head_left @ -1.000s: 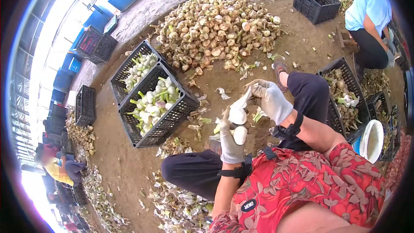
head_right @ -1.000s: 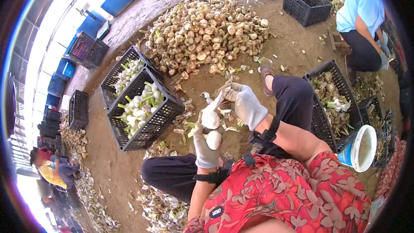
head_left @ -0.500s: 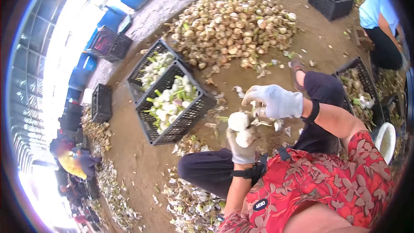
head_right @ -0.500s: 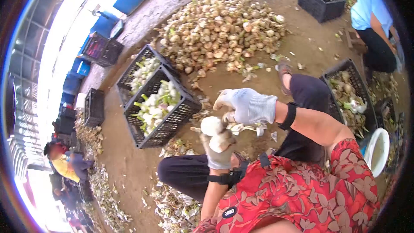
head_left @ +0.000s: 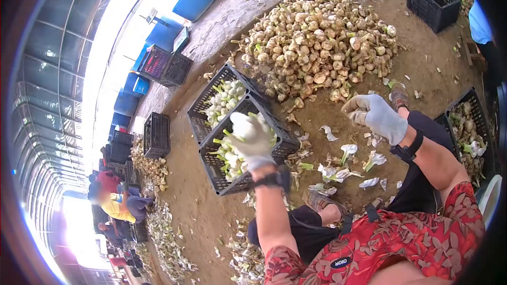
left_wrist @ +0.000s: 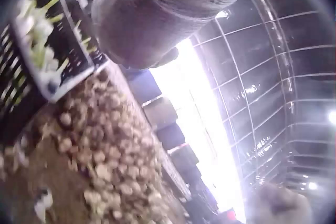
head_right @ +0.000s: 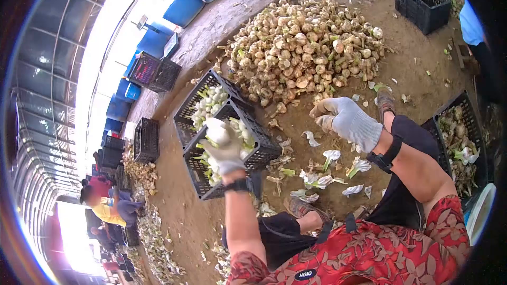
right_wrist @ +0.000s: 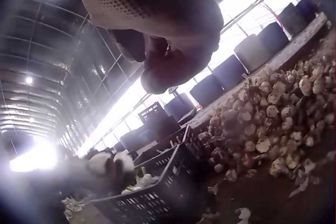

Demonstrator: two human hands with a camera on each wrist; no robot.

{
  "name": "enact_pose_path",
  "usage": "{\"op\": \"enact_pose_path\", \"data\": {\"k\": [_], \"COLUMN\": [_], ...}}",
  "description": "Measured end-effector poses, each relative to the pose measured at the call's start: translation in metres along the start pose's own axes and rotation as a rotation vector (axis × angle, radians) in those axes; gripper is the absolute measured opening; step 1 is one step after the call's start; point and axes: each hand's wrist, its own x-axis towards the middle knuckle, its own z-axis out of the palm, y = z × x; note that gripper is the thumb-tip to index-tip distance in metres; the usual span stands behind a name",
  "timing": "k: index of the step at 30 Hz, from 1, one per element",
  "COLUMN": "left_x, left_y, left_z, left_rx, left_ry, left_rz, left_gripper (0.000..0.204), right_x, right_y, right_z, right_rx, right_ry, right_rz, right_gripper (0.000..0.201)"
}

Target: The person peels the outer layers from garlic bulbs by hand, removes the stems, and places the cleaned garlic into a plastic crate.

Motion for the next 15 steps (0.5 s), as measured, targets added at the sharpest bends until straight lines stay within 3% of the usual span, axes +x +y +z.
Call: {"op": "enact_pose_path", "data": {"k": [1,3,4,5,6,8,9,10,11,12,14,15], "left_x": [0.024,0.038,0.041,0.016,0.027,-0.014,-0.038,-0.047,-0.066,-0.117,-0.167,-0.188], "left_y": [0.012,0.015,0.008,-0.020,-0.037,-0.084,-0.109,-0.130,-0.154,-0.174,-0.200,-0.206], "left_z": [0.009,0.042,0.030,0.032,-0.012,-0.044,-0.073,-0.115,-0.152,-0.129,-0.186,-0.198], "left_rx": [0.002,-0.094,-0.112,0.041,0.120,0.299,0.264,0.578,0.428,0.773,1.250,1.645], "left_ry": [-0.113,0.236,0.234,0.168,0.056,0.072,-0.066,-0.031,-0.030,0.146,-0.207,-0.493], "left_rz": [0.065,-0.024,-0.061,0.030,-0.024,-0.213,-0.322,-0.552,-0.710,-0.730,-0.830,-0.828], "left_gripper": [0.069,0.078,0.081,0.069,0.053,0.030,0.022,0.015,0.017,0.020,0.035,0.042], "right_x": [0.003,0.008,0.010,0.014,0.020,0.022,0.019,0.018,0.017,0.025,0.014,0.024], "right_y": [0.000,-0.004,-0.006,-0.003,0.001,-0.001,-0.002,-0.001,0.003,0.021,0.013,0.031], "right_z": [-0.001,-0.001,-0.002,-0.006,-0.009,-0.012,-0.012,-0.011,-0.011,-0.016,-0.022,-0.032], "right_rx": [0.014,0.059,0.080,0.094,0.107,0.183,0.165,0.143,0.121,0.031,0.032,-0.139], "right_ry": [0.001,0.034,0.052,0.057,0.059,0.049,0.053,0.056,0.067,0.081,0.138,0.226], "right_rz": [-0.055,-0.105,-0.133,-0.129,-0.124,-0.061,-0.064,-0.066,-0.064,-0.160,-0.009,-0.096], "right_gripper": [0.024,0.023,0.023,0.023,0.024,0.026,0.025,0.024,0.023,0.024,0.023,0.021]}}
